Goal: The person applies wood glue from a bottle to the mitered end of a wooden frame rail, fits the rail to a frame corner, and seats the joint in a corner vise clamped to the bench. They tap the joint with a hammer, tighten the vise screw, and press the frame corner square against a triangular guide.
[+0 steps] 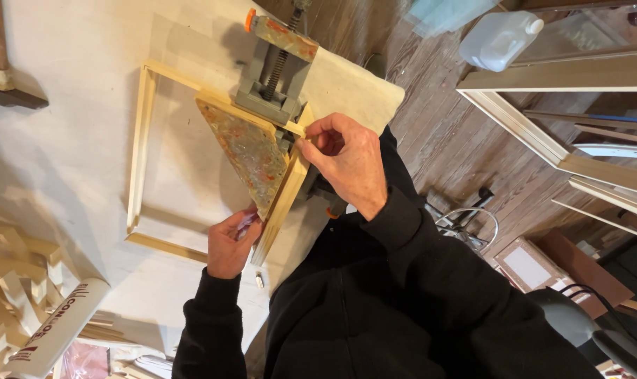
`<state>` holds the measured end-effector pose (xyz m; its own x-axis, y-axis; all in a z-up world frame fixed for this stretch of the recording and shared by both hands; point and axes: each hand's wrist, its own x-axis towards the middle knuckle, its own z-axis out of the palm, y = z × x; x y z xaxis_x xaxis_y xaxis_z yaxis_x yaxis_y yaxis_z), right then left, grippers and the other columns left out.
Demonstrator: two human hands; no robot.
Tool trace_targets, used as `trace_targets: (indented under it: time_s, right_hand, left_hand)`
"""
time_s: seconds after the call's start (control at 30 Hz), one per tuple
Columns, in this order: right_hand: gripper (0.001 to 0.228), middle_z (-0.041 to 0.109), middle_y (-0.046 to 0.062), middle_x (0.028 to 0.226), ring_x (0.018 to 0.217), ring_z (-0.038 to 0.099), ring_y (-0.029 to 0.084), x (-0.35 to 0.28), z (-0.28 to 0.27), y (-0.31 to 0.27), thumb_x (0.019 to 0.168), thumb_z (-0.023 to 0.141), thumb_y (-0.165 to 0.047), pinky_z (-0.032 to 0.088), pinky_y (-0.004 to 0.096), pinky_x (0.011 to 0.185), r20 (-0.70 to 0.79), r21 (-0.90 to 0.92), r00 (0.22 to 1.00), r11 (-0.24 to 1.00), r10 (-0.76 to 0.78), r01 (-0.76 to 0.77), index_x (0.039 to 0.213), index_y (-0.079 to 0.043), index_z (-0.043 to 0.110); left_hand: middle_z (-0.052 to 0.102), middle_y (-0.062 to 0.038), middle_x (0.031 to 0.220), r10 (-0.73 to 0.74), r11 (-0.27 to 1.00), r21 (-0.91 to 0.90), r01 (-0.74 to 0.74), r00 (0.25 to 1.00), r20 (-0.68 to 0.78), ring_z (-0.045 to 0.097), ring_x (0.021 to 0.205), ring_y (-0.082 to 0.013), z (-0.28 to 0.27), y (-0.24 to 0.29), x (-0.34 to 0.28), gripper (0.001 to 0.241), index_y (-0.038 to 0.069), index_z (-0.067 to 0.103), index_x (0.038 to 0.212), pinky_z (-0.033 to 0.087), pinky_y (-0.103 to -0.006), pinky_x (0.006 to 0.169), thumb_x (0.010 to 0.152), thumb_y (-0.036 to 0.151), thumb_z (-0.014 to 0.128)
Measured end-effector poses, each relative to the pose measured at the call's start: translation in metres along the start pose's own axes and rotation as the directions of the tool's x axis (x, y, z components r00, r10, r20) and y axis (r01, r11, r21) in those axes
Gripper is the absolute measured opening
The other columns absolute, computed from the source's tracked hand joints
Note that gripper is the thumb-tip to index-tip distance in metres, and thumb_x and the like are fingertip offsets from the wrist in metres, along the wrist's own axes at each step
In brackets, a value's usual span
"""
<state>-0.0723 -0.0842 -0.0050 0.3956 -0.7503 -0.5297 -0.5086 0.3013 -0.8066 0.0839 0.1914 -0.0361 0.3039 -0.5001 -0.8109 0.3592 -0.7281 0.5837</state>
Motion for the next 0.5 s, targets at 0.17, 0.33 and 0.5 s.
trace_targets:
  time_s: [0.17, 0.33, 0.5]
  right_hand:
    - [0.021, 0.067, -0.001, 0.084, 0.076, 0.062, 0.004, -0.008, -0.009, 0.010, 0.090, 0.082, -0.011, 0.058, 0.021, 0.070, -0.042, 0.121, 0.991, 0.984, -0.126, 0.130, 0.093, -0.002, 0.064]
    - [0.028, 0.066, -0.001, 0.081, 0.074, 0.064, 0.004, 0.002, -0.027, 0.029, 0.087, 0.086, -0.013, 0.057, 0.022, 0.069, 0.023, 0.050, 0.999, 0.998, -0.049, 0.048, 0.089, -0.002, 0.060]
    - [0.019, 0.073, 0.002, 0.078, 0.071, 0.066, 0.006, 0.001, -0.027, 0.025, 0.092, 0.082, -0.012, 0.056, 0.023, 0.065, 0.011, 0.036, 0.997, 0.996, -0.082, 0.081, 0.088, 0.000, 0.069]
  left_hand:
    - [0.074, -0.007, 0.105, -0.023, 1.000, -0.016, 0.023, 1.000, -0.015, 0.066, 0.090, -0.0094, 0.001, 0.000, 0.002, 0.039, -0.007, 0.067, 0.131, 0.053, -0.0239, 0.075, 0.093, 0.002, 0.070]
    - [0.075, -0.009, 0.112, 0.054, 0.999, -0.005, -0.054, 0.998, 0.038, 0.068, 0.101, -0.0116, 0.000, -0.002, 0.005, 0.036, -0.009, 0.068, 0.127, 0.055, -0.0279, 0.093, 0.093, 0.002, 0.069]
    - [0.076, -0.010, 0.108, 0.027, 0.998, 0.048, -0.027, 1.000, 0.005, 0.070, 0.098, -0.0118, 0.003, 0.004, 0.002, 0.036, -0.008, 0.069, 0.126, 0.056, -0.0273, 0.090, 0.093, 0.006, 0.072]
